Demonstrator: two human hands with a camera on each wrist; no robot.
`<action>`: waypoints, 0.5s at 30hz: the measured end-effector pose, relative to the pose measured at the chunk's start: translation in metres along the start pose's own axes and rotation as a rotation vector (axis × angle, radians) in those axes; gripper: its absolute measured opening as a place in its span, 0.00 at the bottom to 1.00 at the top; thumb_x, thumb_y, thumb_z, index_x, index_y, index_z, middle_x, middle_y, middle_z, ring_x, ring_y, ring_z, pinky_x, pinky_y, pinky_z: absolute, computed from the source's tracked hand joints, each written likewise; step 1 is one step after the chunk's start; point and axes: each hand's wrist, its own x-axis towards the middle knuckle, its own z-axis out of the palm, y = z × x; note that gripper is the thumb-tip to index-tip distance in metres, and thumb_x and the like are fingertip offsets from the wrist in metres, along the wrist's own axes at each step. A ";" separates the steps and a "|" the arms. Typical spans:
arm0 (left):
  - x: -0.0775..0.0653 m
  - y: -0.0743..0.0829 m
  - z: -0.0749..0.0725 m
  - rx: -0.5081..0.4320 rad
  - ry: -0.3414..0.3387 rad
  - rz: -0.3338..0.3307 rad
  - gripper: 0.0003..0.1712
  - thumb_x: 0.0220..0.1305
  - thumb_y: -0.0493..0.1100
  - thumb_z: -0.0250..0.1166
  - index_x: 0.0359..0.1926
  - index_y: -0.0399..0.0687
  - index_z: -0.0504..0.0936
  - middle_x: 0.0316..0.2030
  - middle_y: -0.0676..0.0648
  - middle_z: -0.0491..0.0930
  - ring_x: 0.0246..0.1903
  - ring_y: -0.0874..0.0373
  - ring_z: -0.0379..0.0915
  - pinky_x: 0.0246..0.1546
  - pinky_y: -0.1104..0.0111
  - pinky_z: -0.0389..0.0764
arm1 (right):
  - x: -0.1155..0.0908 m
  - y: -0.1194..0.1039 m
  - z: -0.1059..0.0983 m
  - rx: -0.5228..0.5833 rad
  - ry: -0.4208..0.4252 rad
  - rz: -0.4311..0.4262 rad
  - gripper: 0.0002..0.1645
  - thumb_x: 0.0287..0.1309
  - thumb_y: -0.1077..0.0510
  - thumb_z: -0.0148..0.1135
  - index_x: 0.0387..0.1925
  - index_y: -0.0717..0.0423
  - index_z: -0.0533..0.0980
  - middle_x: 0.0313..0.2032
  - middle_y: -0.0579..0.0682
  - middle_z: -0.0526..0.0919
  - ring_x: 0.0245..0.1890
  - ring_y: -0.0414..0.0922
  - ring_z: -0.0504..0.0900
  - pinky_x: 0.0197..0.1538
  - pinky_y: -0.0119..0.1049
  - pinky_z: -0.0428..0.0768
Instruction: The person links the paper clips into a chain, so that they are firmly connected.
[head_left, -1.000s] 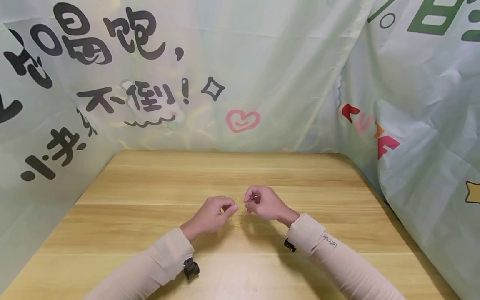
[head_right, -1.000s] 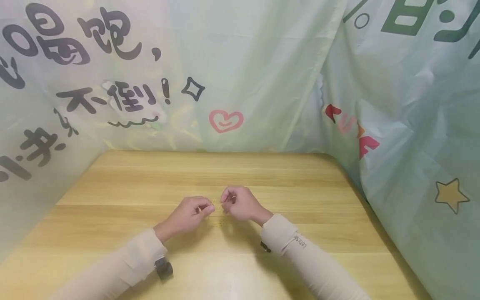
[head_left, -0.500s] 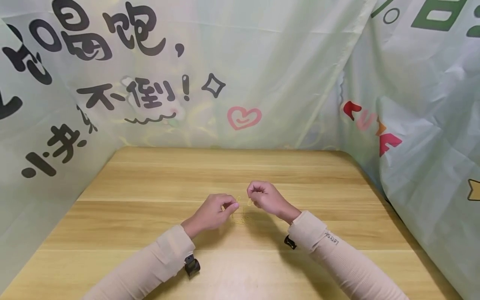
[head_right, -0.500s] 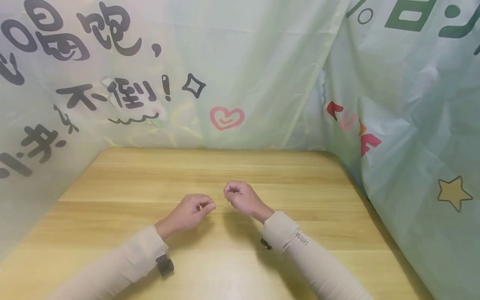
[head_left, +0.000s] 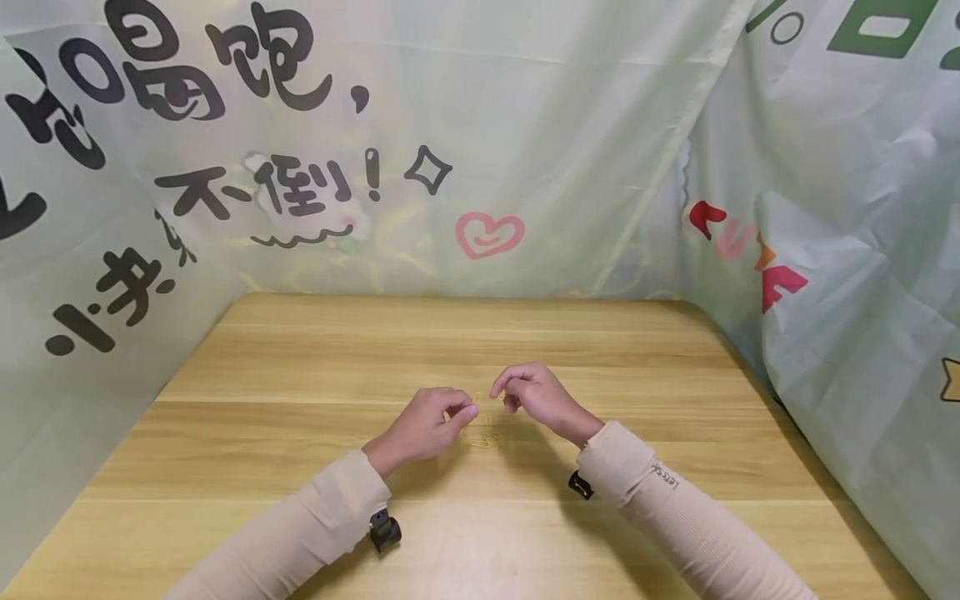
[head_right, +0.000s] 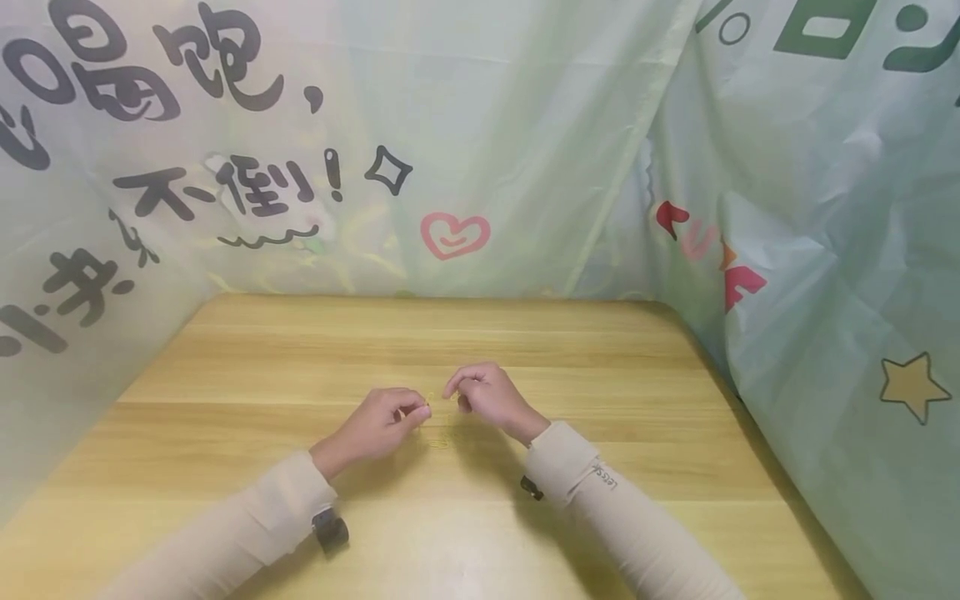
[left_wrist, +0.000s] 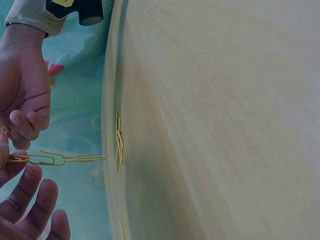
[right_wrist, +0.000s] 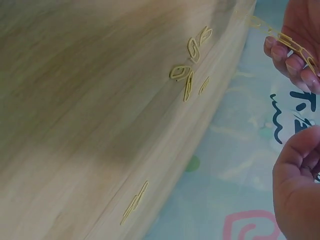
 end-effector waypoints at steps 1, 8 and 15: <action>0.000 0.000 0.000 -0.001 0.001 0.002 0.12 0.71 0.40 0.57 0.33 0.39 0.83 0.27 0.47 0.81 0.28 0.64 0.73 0.29 0.71 0.76 | 0.000 0.000 0.000 0.005 0.003 0.004 0.16 0.60 0.70 0.43 0.34 0.73 0.78 0.28 0.55 0.79 0.25 0.50 0.77 0.37 0.41 0.77; 0.000 0.001 0.000 -0.008 0.004 0.016 0.11 0.70 0.39 0.58 0.31 0.39 0.82 0.26 0.47 0.80 0.27 0.64 0.72 0.31 0.70 0.77 | 0.000 0.002 0.002 0.023 -0.025 0.034 0.10 0.61 0.70 0.53 0.41 0.74 0.76 0.37 0.63 0.78 0.33 0.55 0.82 0.46 0.56 0.80; 0.000 0.001 0.001 -0.008 0.009 0.015 0.11 0.70 0.39 0.58 0.31 0.39 0.82 0.26 0.46 0.81 0.27 0.64 0.72 0.29 0.71 0.76 | 0.001 0.006 0.004 0.049 -0.042 -0.009 0.07 0.60 0.73 0.53 0.38 0.76 0.76 0.37 0.65 0.78 0.36 0.64 0.81 0.46 0.56 0.80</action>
